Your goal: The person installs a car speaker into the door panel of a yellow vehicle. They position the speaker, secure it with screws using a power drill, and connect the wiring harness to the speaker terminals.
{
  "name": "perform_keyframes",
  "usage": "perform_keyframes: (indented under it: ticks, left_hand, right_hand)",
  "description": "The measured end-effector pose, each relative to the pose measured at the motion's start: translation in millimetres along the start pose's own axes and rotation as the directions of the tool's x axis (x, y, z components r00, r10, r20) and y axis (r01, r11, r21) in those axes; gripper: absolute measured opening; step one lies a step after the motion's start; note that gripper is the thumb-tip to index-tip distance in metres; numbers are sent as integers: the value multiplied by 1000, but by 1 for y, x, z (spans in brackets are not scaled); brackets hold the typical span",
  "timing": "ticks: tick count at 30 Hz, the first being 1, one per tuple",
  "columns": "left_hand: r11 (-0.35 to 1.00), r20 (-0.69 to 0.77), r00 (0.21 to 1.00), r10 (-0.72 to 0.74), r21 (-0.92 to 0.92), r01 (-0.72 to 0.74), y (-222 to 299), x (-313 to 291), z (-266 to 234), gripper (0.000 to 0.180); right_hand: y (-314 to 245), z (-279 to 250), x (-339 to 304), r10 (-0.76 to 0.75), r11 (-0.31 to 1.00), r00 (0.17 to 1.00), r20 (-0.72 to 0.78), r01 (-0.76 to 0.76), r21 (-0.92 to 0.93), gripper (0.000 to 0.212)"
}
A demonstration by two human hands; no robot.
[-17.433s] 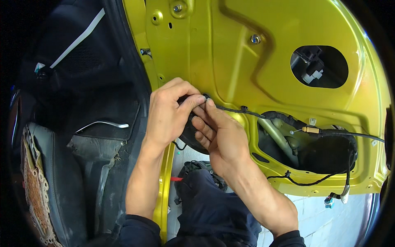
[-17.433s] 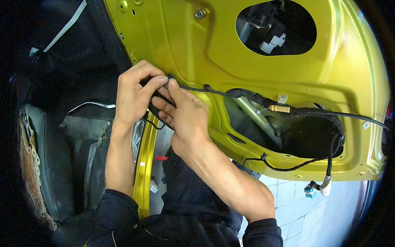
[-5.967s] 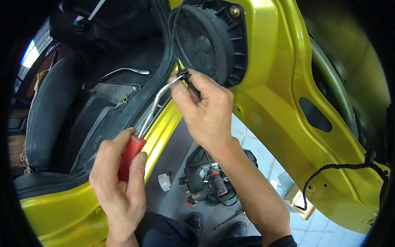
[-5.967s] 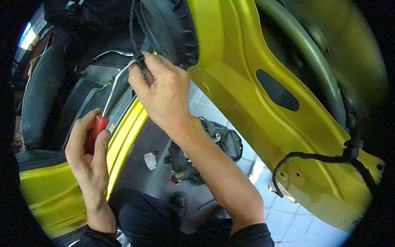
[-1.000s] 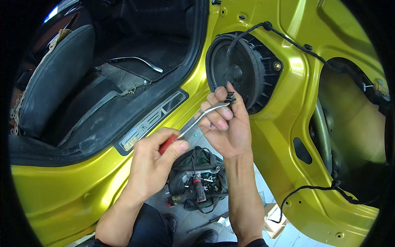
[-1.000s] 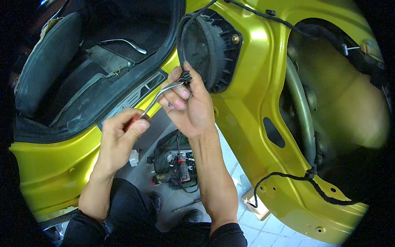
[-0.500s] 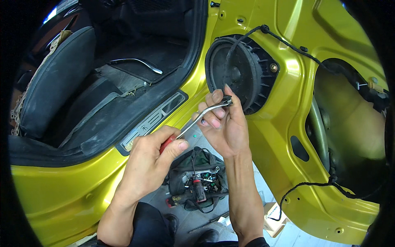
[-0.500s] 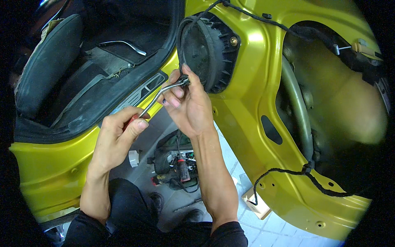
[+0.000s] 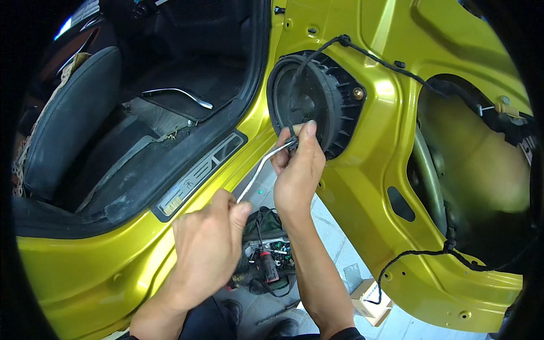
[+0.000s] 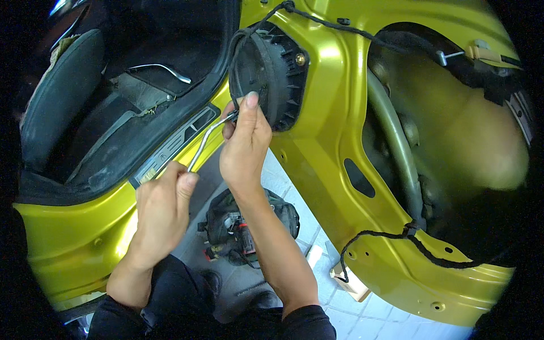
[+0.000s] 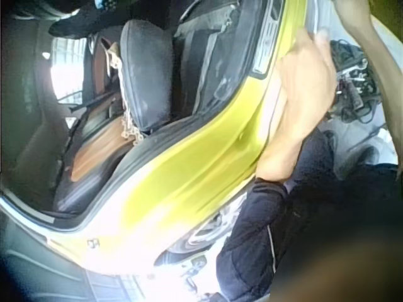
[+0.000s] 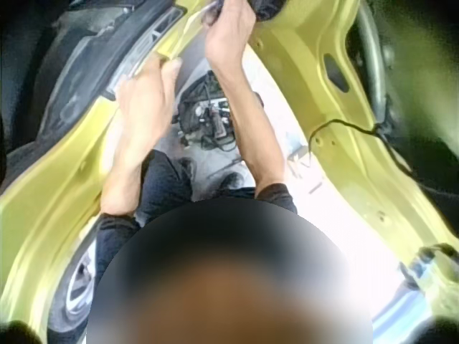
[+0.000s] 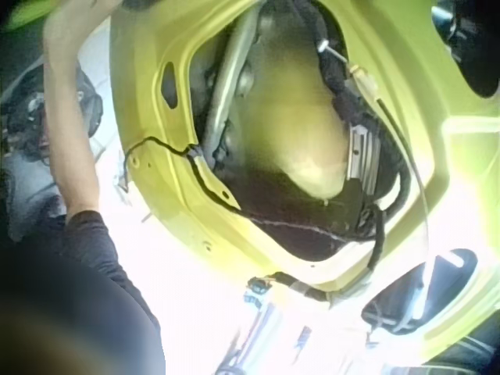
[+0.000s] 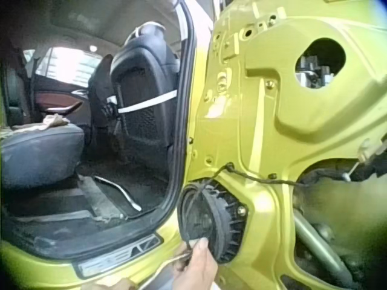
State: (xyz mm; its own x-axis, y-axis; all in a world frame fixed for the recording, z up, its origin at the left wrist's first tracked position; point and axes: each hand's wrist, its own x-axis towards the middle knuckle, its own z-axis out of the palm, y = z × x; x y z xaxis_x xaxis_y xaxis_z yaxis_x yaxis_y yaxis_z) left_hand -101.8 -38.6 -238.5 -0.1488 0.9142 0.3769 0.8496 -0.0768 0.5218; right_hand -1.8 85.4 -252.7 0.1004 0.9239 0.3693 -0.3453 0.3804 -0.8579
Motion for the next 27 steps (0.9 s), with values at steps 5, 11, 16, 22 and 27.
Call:
perform_keyframes:
  ticks: [5,11,16,22,27]
  left_hand:
    - [890,330,941,-70,-405,208,8,1,-13,42]
    - [537,617,787,-11,-660,525,-6,1,-22,56]
    - [320,653,756,41,-725,609,-5,-5,-14,54]
    - [903,269,963,-19,-409,132,1,-9,-5,35]
    - [993,55,996,72,-92,-67,-4,-15,-1,22]
  right_hand:
    - [7,4,3,-66,994,995,-71,72,80,54]
    - [12,-3,7,-125,983,991,49,117,142,51]
    - [9,-2,5,-46,967,998,43,33,252,50]
    - [3,1,3,19,940,999,28,-27,341,48]
    - [2,1,3,-3,982,1000,19,-1,191,53]
